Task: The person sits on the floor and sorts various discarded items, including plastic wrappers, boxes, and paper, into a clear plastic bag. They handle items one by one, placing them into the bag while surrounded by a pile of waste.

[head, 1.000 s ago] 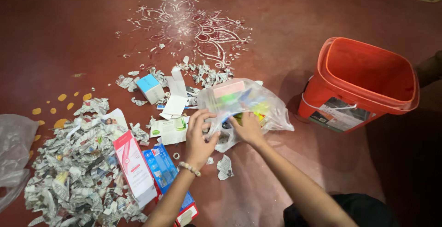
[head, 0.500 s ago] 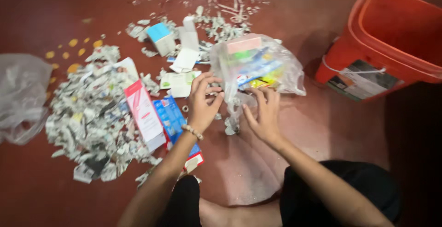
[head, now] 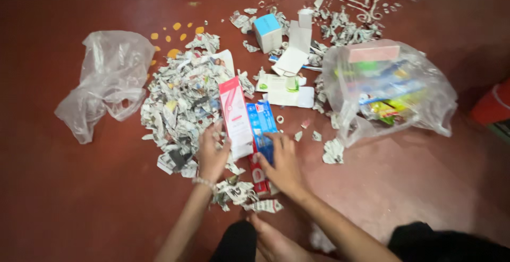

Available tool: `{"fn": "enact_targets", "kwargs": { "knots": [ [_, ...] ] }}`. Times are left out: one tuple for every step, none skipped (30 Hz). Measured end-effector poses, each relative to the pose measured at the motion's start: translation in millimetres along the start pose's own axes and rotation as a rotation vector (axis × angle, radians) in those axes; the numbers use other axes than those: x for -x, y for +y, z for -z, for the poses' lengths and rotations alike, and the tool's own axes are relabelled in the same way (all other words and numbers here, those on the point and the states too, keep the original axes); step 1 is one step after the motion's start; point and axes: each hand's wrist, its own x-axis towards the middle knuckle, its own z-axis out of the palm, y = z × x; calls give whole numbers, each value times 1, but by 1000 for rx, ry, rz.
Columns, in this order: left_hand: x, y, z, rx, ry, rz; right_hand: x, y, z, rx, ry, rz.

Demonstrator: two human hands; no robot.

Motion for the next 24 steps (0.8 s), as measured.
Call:
{"fn": "enact_targets", "kwargs": {
  "knots": [
    [4,-13,-6,74,-84,103,-2,-1,-8,8,-12,-29],
    [7,-25,-12,148,-167,206,-6,-1,-17,16,-25,-59],
    [10,-35,-19,197,-195,232,-10,1,-24,49,-33,-52],
    [12,-45,-26,246,-223,258,-14,3,-31,82,-41,-46],
    [13,-54,-33,299,-255,281,-19,6,-37,118,-45,-43],
    [13,-61,-36,284,-253,234,-23,9,-45,81,-41,-62],
    [13,-67,-41,275,-253,184,-28,13,-51,49,-34,-81],
    [12,-72,-45,267,-253,135,-32,17,-57,17,-26,-100],
    [9,-75,-50,328,-235,134,-39,21,-62,-21,-13,-121],
    [6,-77,-53,389,-218,134,-46,26,-66,-59,0,-141],
    [4,-77,-54,446,-200,138,-50,29,-71,-101,11,-161],
    [1,-76,-53,473,-174,173,-55,33,-74,-174,-22,-277],
    [-4,-72,-53,500,-146,208,-63,37,-75,-248,-57,-390],
    [-8,-65,-53,527,-118,244,-68,41,-75,-322,-92,-502],
    [-8,-57,-49,428,-127,230,-70,43,-73,-542,-174,-601],
    [-9,-46,-41,330,-135,215,-72,44,-68,-765,-255,-695],
    [-13,-32,-35,233,-140,190,-75,44,-61,-989,-332,-776],
    [-17,-16,-28,158,-90,116,-75,42,-53,-1062,-356,-785],
    [-20,3,-21,88,-37,43,-71,38,-41,-1130,-380,-793],
    [-22,23,-16,19,17,-31,-67,32,-29,-1198,-405,-801],
    [-23,44,-14,158,45,-52,-63,27,-14,-1204,-391,-783],
    [-28,65,-10,298,72,-73,-60,21,0,-1209,-376,-764],
    [-30,86,-7,436,97,-87,-56,14,15,-1215,-364,-752],
    [-31,108,-8,486,21,-111,-56,9,31,-1249,-322,-666]
  ]
}}
